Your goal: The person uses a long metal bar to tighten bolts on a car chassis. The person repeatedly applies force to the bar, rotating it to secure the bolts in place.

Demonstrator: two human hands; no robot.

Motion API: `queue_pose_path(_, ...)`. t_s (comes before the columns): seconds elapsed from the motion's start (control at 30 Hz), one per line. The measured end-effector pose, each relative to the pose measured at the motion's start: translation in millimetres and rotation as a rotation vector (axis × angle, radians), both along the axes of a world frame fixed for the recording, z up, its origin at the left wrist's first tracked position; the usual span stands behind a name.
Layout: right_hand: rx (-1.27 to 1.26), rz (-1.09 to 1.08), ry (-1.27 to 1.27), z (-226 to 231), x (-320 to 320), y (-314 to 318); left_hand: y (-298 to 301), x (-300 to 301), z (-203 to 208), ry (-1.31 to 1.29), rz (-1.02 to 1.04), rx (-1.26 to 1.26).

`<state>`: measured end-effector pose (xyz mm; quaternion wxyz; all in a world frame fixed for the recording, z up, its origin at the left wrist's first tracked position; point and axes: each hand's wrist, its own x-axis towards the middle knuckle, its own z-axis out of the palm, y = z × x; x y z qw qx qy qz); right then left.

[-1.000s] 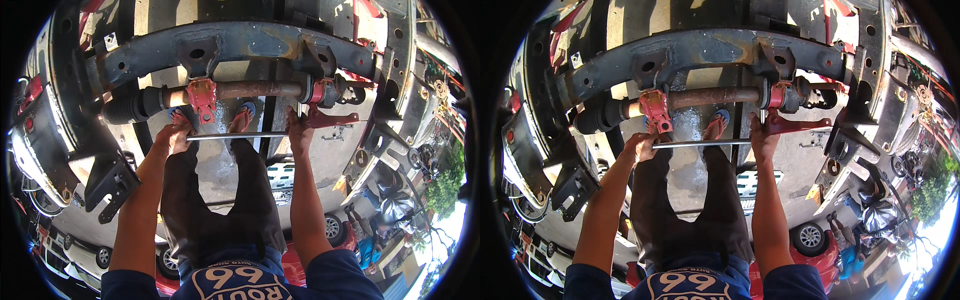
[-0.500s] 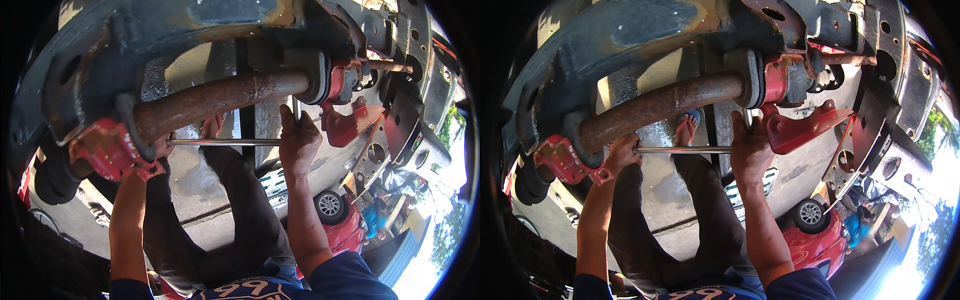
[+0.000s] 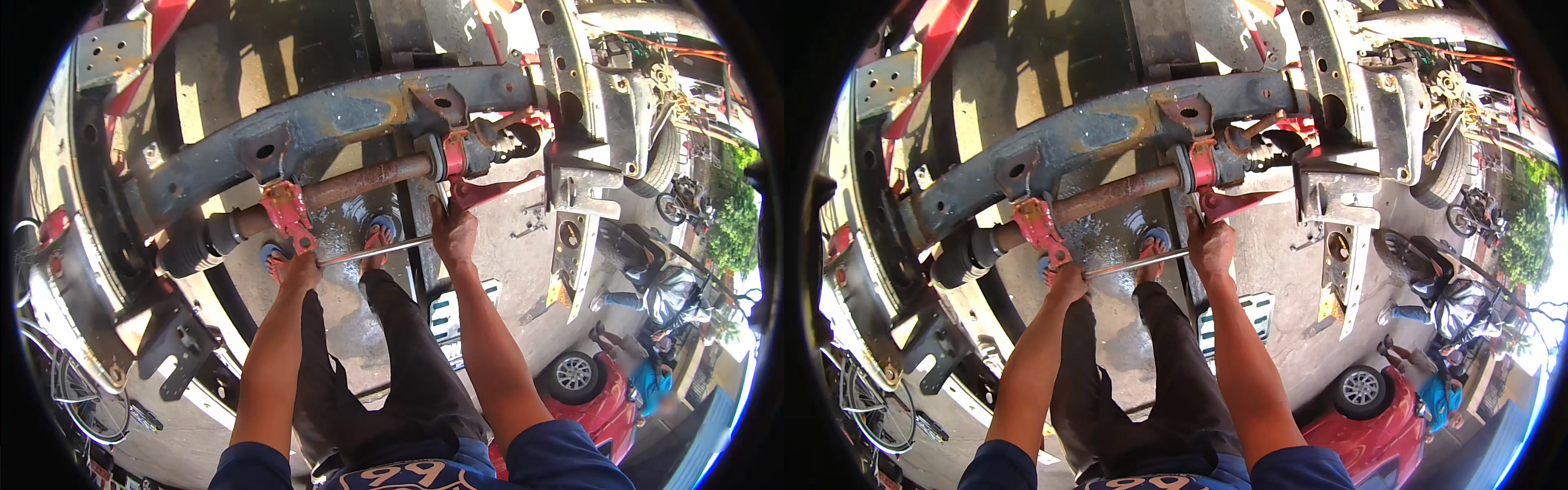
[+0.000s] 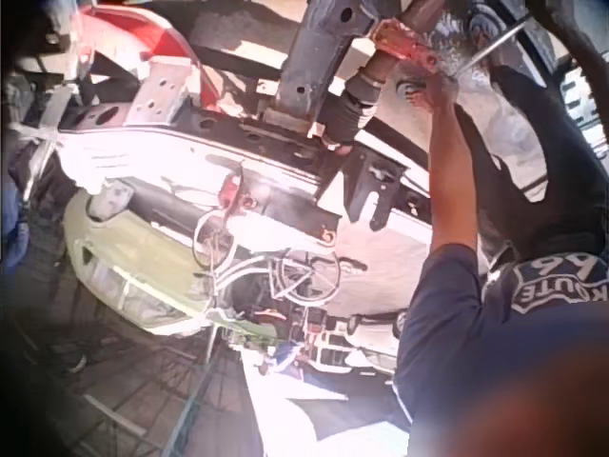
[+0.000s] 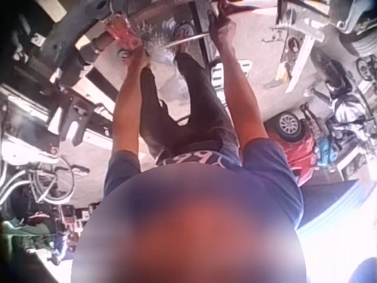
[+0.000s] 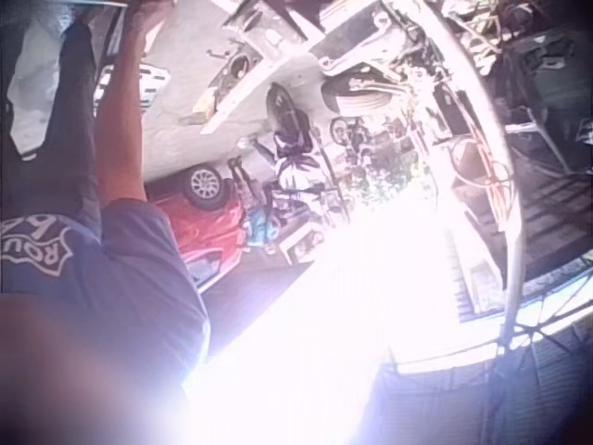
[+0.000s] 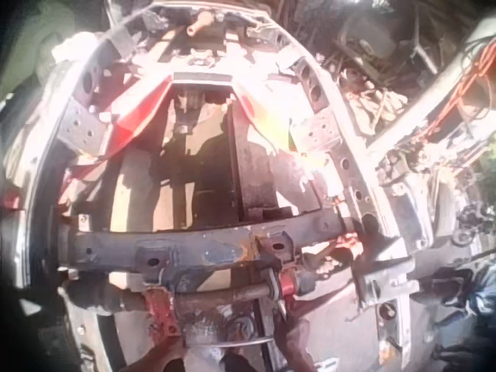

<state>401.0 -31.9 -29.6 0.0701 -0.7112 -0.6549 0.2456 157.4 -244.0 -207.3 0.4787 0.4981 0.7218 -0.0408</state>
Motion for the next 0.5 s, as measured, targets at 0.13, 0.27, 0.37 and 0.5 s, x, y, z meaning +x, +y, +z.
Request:
queue_pose_path(0.13,-0.081,-0.053,0.140,-2.5,4.5,0.5,-6.8,-28.9,113.1,0.207,-0.091,-0.179)
queue_pose_path(0.27,-0.202,-0.109,0.216,-6.2,13.8,3.7,-10.5,-47.9,241.7,0.132,-0.052,-0.236)
queue_pose_path(0.37,-0.199,-0.010,0.213,-3.1,18.0,4.4,-24.6,-38.8,275.8,0.024,-0.030,-0.100)
queue_pose_path(0.5,-0.045,0.048,0.261,-5.6,14.6,0.9,-51.6,-13.0,225.2,0.067,-0.040,-0.144)
